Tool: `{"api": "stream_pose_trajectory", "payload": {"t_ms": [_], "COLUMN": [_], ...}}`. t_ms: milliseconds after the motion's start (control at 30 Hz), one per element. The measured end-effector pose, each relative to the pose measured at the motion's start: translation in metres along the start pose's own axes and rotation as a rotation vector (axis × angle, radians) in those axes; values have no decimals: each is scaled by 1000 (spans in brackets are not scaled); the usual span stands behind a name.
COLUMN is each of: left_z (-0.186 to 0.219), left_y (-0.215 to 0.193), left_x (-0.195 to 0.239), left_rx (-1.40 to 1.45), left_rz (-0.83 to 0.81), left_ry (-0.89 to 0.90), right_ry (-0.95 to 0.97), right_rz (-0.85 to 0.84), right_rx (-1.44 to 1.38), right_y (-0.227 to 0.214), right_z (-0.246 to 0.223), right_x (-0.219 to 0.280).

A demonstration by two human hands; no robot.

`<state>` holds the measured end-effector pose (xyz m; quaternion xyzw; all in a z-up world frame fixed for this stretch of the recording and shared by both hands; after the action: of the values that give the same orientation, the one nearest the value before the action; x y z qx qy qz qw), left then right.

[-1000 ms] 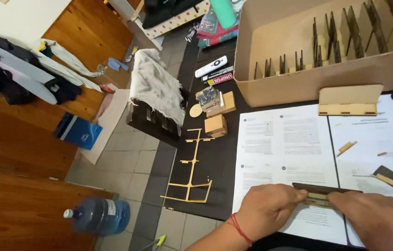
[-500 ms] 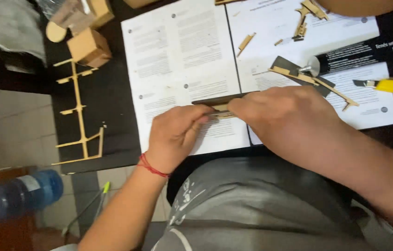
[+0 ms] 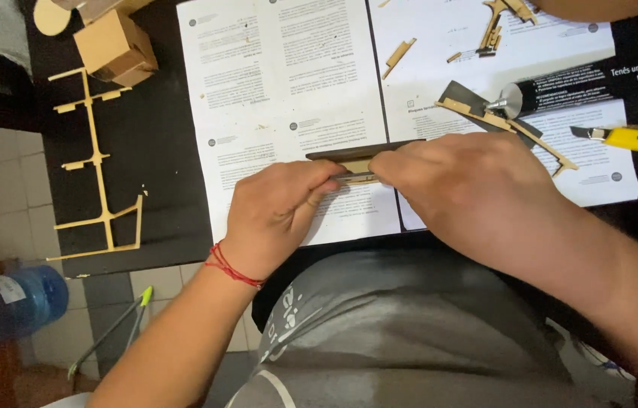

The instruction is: The person assembles a wooden model by fitting laser-cut pieces together. They insert a side panel into a base, then select small wooden letters and numbers from a bowl and place them on the instruction sheet. The person uses a small stick to apply glue to a wooden piece and attaches it to the model.

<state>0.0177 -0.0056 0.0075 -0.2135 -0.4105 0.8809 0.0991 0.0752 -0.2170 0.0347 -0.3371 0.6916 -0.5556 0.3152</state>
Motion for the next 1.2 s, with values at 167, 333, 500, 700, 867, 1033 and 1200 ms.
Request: {"api": "stream_pose_trajectory", "payload": {"t_ms": [167, 333, 500, 700, 867, 1033, 1200], "left_z": [-1, -10, -5, -13, -21, -32, -29], "left_y": [-1, 3, 3, 4, 0, -6, -4], "left_x": [-1, 5, 5, 7, 10, 12, 9], "left_rx": [-5, -33, 49, 125, 356, 564, 645], "left_rz": [3, 19, 19, -37, 251, 436, 435], "left_ry": [19, 30, 24, -116, -240, -310, -323], "right_ry": [-14, -4, -125, -67, -101, -64, -40], "right_rz": [19, -10, 148, 654, 493, 421, 409], "right_rx": [-40, -18, -85, -200, -142, -155, -135], "right_y": [-10, -3, -3, 11, 42, 41, 45], "right_z": [-4, -3, 4, 2, -2, -3, -4], "right_x": [-2, -3, 5, 45, 46, 47, 48]}}
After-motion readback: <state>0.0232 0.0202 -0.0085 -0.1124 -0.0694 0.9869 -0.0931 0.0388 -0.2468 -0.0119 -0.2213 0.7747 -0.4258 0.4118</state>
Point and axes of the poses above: each hand's wrist, its own x-axis away from the middle knuckle, its own y-axis out of the palm, z = x × y, the point moved 2 cm from there along -x, towards the middle knuckle, and after that the axes turned 6 degrees about -z, right-handed, at the moved point
